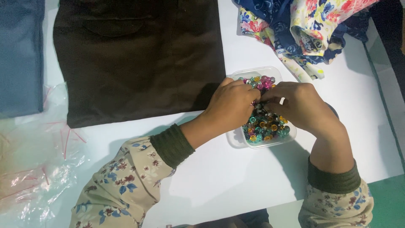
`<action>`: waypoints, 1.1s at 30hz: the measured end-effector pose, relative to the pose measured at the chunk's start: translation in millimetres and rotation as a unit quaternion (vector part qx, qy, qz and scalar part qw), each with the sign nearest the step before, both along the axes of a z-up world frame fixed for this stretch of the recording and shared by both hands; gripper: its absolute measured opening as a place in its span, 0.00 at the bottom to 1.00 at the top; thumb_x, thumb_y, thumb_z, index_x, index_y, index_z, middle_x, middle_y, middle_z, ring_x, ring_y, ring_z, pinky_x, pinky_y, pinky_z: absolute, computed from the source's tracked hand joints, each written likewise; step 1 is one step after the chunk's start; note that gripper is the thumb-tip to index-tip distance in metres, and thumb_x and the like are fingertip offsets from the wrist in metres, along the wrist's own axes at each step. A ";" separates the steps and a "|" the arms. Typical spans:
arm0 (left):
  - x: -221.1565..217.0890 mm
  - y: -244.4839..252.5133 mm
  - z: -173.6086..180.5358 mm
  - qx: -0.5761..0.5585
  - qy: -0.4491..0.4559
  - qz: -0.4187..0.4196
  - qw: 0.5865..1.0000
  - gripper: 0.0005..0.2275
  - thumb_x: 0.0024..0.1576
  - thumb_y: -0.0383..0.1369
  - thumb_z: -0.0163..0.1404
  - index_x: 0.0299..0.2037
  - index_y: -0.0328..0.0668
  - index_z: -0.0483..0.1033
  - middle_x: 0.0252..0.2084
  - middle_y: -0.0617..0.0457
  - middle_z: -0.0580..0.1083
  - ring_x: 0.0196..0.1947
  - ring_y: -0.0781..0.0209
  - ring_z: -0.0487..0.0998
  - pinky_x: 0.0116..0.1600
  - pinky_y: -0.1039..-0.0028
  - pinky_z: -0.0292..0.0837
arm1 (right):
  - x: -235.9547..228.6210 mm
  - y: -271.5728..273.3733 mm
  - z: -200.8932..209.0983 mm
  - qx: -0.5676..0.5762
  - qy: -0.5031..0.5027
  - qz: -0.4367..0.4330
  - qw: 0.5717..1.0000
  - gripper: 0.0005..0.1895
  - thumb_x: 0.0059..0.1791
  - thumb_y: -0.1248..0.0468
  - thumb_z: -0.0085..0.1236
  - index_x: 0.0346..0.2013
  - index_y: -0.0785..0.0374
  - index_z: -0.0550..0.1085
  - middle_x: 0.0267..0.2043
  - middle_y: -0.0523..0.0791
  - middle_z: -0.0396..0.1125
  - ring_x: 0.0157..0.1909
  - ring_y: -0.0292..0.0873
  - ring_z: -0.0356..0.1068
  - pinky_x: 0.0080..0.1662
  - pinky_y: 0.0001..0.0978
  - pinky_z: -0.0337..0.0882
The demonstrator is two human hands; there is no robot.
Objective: Sorting and bagging small metal buttons and beads into plastic bags
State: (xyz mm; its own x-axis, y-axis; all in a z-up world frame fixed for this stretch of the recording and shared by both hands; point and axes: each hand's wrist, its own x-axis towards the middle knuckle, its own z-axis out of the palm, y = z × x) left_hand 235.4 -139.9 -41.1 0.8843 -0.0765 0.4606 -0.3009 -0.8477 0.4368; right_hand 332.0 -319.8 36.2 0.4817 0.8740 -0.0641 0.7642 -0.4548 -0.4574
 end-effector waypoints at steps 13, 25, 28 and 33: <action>1.7 1.6 4.1 -0.028 -0.007 -0.004 1.000 0.06 0.58 0.35 0.49 0.31 0.56 0.80 0.30 0.62 0.78 0.36 0.52 0.75 0.45 0.57 0.61 | -10.0 8.0 20.2 0.046 0.200 -0.177 0.963 0.08 0.49 0.73 0.60 0.41 0.62 0.83 0.36 0.43 0.79 0.37 0.35 0.74 0.45 0.26 0.78; -4.9 9.7 24.8 -0.081 0.057 -0.035 0.994 0.15 0.50 0.24 0.50 0.45 0.56 0.72 0.27 0.69 0.76 0.35 0.57 0.78 0.50 0.60 0.65 | -10.5 8.2 25.6 0.130 0.266 -0.206 0.933 0.08 0.47 0.78 0.61 0.40 0.68 0.80 0.37 0.48 0.76 0.39 0.40 0.76 0.43 0.30 0.79; -5.0 9.5 25.8 -0.082 0.079 -0.031 0.993 0.17 0.46 0.23 0.54 0.43 0.58 0.74 0.29 0.68 0.78 0.37 0.59 0.79 0.54 0.61 0.65 | -14.1 10.5 28.7 0.124 0.246 -0.201 0.940 0.07 0.48 0.77 0.62 0.39 0.67 0.81 0.37 0.48 0.76 0.38 0.39 0.76 0.44 0.29 0.80; -6.9 8.3 29.0 -0.098 0.047 -0.027 0.994 0.06 0.51 0.31 0.52 0.37 0.56 0.74 0.22 0.67 0.75 0.33 0.57 0.78 0.50 0.59 0.66 | -15.2 10.8 32.6 0.132 0.245 -0.171 0.945 0.06 0.49 0.76 0.60 0.40 0.68 0.81 0.38 0.48 0.78 0.40 0.39 0.77 0.45 0.29 0.81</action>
